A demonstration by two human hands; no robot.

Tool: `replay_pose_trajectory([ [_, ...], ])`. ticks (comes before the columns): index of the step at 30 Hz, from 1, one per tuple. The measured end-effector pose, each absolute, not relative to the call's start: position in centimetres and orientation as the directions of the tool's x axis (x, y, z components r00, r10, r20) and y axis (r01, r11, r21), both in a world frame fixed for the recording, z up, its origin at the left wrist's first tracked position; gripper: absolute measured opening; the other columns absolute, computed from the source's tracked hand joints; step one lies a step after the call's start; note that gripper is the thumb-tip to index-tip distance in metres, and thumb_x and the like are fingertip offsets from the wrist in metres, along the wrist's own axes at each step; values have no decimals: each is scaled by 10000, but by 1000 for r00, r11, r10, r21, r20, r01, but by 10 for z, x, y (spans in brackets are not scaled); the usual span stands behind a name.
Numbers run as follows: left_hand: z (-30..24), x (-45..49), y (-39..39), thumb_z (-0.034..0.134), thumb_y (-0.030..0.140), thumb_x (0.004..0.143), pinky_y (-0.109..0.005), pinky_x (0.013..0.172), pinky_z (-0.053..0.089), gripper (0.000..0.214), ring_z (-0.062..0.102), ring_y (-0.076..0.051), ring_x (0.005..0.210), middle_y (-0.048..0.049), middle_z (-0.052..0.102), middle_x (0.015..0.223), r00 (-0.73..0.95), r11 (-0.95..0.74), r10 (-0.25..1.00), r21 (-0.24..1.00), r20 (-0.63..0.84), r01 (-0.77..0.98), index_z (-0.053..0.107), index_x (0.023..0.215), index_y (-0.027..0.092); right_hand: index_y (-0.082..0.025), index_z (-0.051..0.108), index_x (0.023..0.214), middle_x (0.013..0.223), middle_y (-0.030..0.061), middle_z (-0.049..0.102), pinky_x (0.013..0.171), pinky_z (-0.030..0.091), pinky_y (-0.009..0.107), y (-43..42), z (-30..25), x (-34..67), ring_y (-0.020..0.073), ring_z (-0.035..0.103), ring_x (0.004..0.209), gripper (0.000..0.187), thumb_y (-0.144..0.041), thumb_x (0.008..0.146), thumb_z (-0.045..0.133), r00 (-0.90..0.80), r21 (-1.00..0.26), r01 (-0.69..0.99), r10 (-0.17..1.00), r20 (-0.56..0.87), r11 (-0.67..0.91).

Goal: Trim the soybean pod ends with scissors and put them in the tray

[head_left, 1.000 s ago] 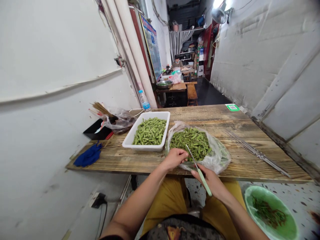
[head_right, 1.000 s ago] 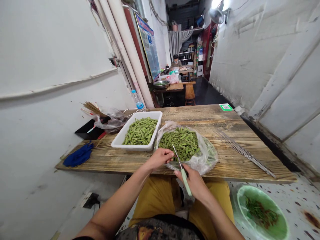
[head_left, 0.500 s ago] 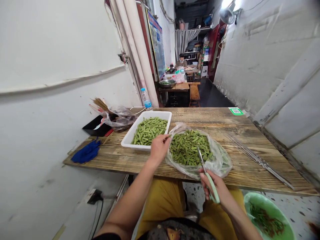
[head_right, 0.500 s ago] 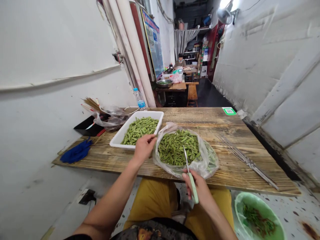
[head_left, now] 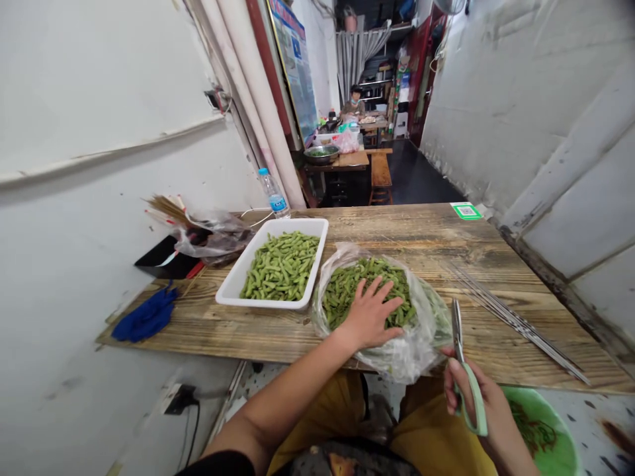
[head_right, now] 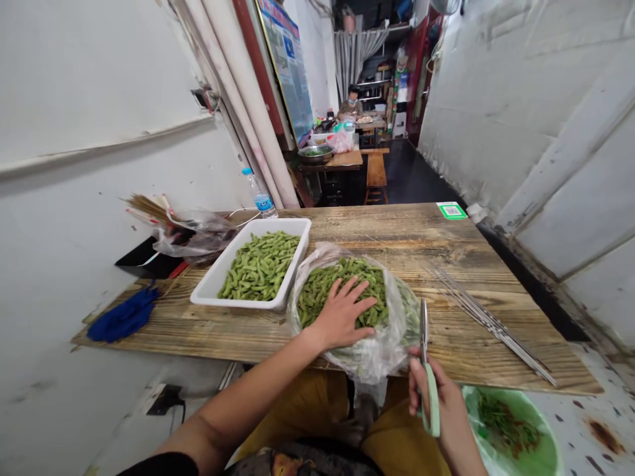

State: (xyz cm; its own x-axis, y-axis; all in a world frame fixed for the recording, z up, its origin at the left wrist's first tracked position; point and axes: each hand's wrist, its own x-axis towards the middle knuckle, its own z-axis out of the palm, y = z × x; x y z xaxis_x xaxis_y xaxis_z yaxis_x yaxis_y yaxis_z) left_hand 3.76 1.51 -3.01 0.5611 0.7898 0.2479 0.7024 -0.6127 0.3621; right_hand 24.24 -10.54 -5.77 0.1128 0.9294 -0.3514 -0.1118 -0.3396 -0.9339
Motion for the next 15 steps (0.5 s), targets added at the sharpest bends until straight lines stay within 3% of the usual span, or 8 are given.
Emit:
replay_pose_trajectory([
  [7, -27, 10, 31, 528, 344, 837, -509, 1101, 195, 362, 277, -265, 1345, -69, 348, 1449, 417, -461, 887, 388, 197, 798, 518, 1191, 269, -229, 534, 998, 578, -62, 455, 360, 370, 240, -81, -48, 256, 101, 412, 405, 444, -576, 731, 605, 111, -907, -179, 908, -405, -382],
  [12, -29, -12, 24, 500, 296, 854, -445, 1092, 273, 260, 345, -235, 1314, -123, 405, 1399, 409, -463, 884, 548, 227, 697, 561, 1085, 192, -216, 540, 972, 523, -77, 421, 343, 327, 222, -73, -47, 258, 79, 343, 364, 416, -576, 763, 565, 50, -862, -263, 886, -460, -433],
  [15, -27, -22, 22, 482, 273, 860, -433, 1067, 320, 265, 378, -238, 1293, -146, 427, 1373, 361, -416, 907, 594, 217, 689, 564, 1091, 171, -218, 534, 972, 536, -76, 444, 351, 341, 225, -72, -46, 257, 82, 366, 366, 430, -580, 745, 583, 78, -873, -209, 882, -464, -441],
])
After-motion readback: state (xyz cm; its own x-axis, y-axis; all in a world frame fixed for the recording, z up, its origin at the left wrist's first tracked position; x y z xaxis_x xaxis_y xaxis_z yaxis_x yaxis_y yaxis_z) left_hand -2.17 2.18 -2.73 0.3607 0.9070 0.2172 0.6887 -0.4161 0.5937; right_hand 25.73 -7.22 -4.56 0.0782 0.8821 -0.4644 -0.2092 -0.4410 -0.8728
